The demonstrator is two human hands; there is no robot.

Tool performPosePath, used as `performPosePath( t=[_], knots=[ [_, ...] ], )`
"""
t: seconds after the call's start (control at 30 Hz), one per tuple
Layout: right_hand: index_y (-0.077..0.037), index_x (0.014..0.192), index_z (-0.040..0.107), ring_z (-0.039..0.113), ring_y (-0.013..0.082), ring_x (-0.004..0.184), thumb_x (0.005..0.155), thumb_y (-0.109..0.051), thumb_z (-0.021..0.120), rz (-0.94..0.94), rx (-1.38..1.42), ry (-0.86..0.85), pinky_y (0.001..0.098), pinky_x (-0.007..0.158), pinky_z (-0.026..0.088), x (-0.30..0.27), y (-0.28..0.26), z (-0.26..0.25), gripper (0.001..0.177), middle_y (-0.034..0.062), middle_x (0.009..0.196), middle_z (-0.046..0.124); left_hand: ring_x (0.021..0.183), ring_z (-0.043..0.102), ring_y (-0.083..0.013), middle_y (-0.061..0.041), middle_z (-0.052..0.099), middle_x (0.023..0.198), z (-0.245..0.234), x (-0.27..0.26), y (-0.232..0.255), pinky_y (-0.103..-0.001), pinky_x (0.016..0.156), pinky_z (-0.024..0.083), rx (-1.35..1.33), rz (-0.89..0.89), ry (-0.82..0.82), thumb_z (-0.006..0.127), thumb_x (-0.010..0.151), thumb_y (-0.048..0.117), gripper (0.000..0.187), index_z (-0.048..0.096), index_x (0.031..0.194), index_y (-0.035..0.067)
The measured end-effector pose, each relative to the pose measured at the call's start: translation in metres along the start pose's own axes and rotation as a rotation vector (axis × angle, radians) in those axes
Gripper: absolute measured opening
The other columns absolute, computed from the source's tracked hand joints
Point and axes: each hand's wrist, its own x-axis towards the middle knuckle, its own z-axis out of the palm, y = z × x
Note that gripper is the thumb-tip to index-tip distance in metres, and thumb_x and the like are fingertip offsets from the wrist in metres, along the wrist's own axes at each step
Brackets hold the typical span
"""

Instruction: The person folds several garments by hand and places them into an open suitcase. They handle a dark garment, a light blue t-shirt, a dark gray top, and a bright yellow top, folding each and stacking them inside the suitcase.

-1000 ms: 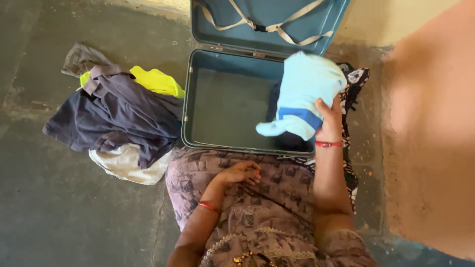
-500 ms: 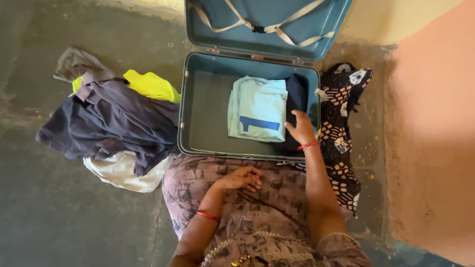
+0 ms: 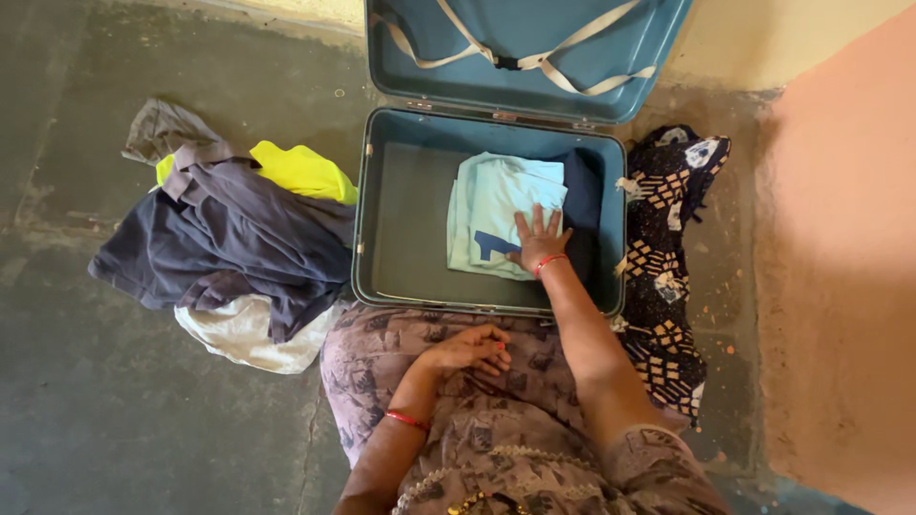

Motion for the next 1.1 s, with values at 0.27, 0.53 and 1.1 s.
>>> performPosePath(
  t=[0.27,0.53,1.1],
  knots=[
    [-0.031,0.163,0.020,0.006,0.0538,0.151,0.076,-0.061,0.079,-0.060,-0.088,-0.050,0.0676,0.114,0.028,0.003,0.010,-0.008,0.109,0.0114,0.171,0.004,0.105,0.072,-0.0252,-0.015,0.069,0.112,-0.002,0.003,0.000,-0.038,0.087,0.062,0.018,0.011,0.011,0.061,0.104,0.025,0.036,0.052,0.132,0.004],
    [-0.002,0.130,0.063,0.068,0.0415,0.103,0.093,-0.047,0.069,-0.766,0.309,0.488,0.0469,0.086,0.054,-0.098,-0.022,0.015,0.059,0.0240,0.118,0.070,0.098,0.071,-0.0265,-0.017,0.070,0.110,0.005,0.008,0.002,-0.040,0.083,0.061,0.108,0.010,0.044,0.061,0.106,0.024,0.032,0.055,0.128,0.002],
    [-0.009,0.098,0.066,0.067,0.0332,0.082,0.080,-0.048,0.077,-0.559,0.087,0.722,0.0464,0.066,0.053,-0.145,-0.060,0.054,0.045,0.0116,0.087,0.067,0.087,0.071,-0.0144,-0.006,0.076,0.096,-0.029,-0.079,0.085,-0.032,0.077,0.059,0.840,0.842,0.742,0.071,0.094,0.015,0.014,0.073,0.106,0.007]
  ],
)
